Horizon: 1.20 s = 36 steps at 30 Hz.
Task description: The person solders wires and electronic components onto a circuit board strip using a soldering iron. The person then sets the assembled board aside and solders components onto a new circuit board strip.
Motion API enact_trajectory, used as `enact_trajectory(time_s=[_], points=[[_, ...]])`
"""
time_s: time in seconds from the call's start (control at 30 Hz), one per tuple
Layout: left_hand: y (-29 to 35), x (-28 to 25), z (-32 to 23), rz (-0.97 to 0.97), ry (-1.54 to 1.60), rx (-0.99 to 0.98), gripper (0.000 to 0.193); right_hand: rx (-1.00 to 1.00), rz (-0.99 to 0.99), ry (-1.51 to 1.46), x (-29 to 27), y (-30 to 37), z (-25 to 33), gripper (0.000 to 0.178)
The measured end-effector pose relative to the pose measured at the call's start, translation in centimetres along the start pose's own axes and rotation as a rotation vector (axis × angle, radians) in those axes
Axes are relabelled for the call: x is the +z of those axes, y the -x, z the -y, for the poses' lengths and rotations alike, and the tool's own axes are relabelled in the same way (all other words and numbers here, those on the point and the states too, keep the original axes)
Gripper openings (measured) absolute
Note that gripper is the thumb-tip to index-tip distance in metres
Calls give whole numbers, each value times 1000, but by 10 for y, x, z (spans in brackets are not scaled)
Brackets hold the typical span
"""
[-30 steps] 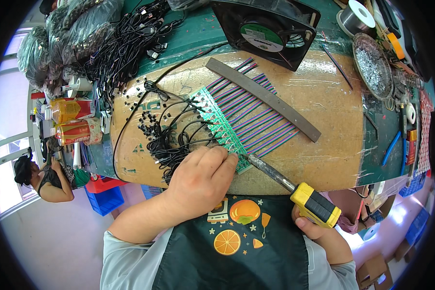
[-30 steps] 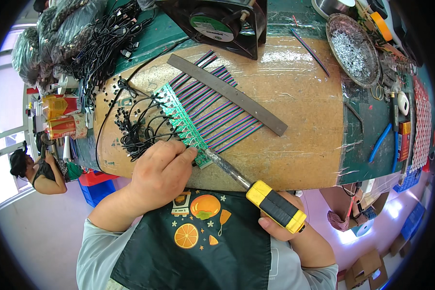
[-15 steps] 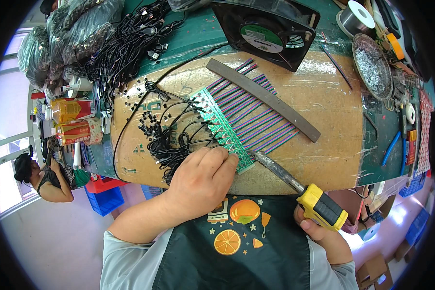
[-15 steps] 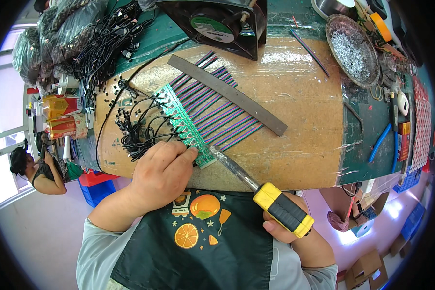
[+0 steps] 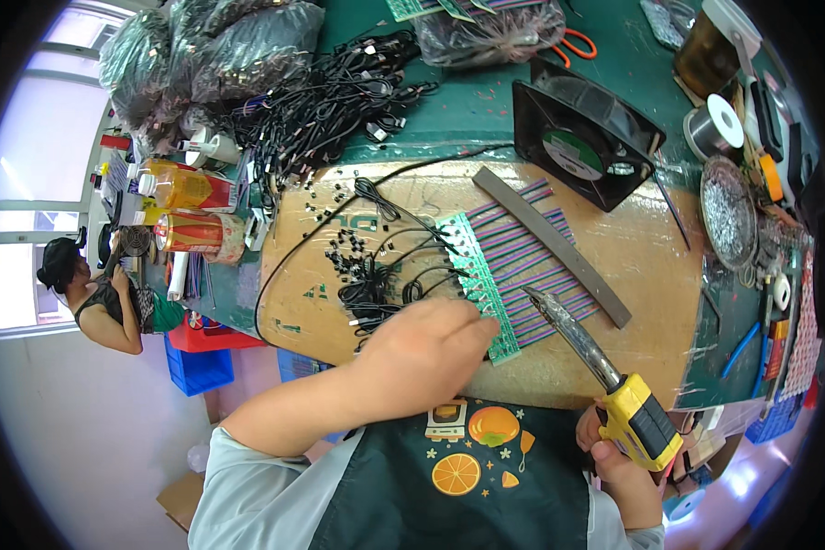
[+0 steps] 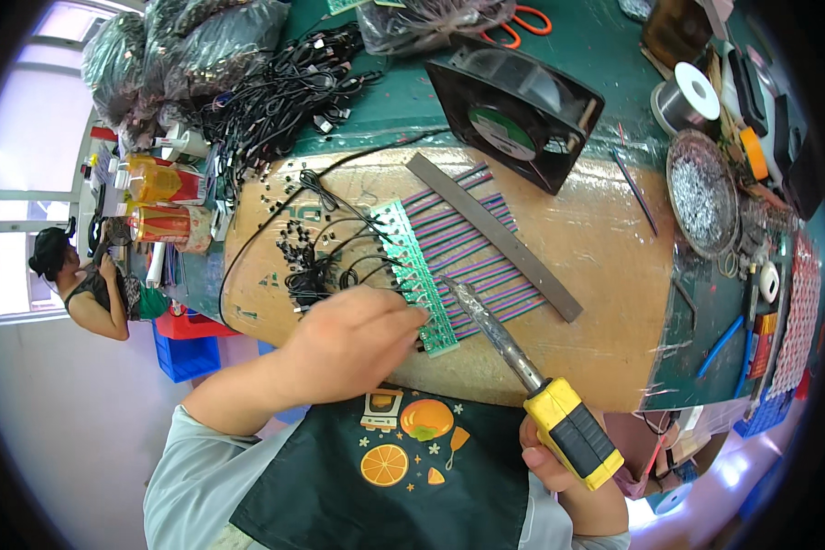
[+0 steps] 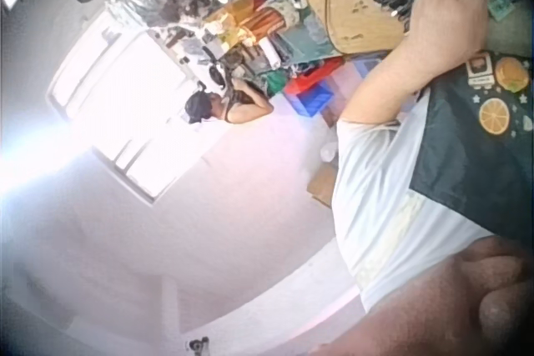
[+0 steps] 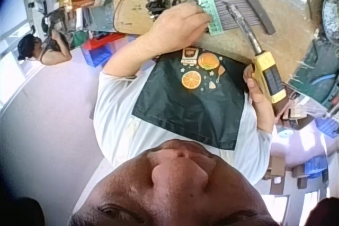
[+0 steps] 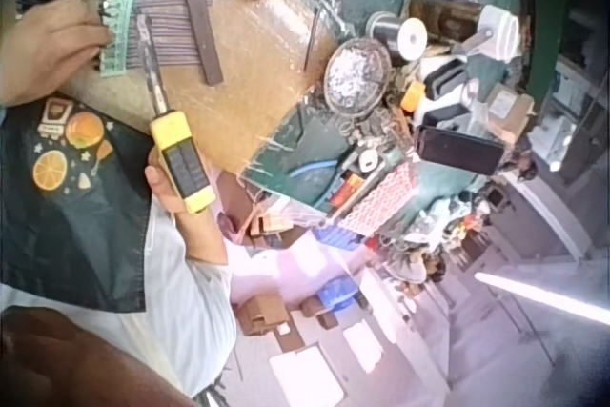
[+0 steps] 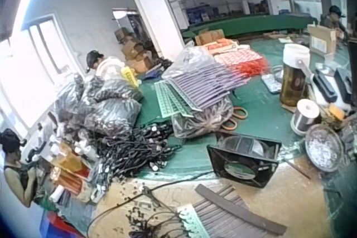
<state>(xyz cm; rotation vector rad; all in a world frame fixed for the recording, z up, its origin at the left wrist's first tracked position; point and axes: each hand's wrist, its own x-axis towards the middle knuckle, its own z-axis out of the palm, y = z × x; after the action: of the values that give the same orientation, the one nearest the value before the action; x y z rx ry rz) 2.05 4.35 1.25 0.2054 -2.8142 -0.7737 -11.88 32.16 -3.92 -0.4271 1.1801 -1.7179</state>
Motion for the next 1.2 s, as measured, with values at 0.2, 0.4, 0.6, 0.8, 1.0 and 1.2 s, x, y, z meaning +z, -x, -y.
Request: enact_trajectory(time_s=[0.2,0.4,0.6,0.8,1.0,1.2], points=[[-21,-46,75,-328,66,-553,17,84,-27,-73,3,-5,-2,28],[-12,-61,147,-676,593,-869,32,116,-20,28,1,-5,-3,69],[-34,-58,162,-837,828,-650,23,121,-47,-21,1,-4,-7,67],[-54,-87,168,-814,1030,-373,15,74,-10,17,-1,-5,-10,65],[-57,-138,130,-768,1140,23,20,36,5,113,-13,2,-19,63],[-22,-147,62,-804,940,-44,22,-26,-19,161,-4,-8,-7,18]])
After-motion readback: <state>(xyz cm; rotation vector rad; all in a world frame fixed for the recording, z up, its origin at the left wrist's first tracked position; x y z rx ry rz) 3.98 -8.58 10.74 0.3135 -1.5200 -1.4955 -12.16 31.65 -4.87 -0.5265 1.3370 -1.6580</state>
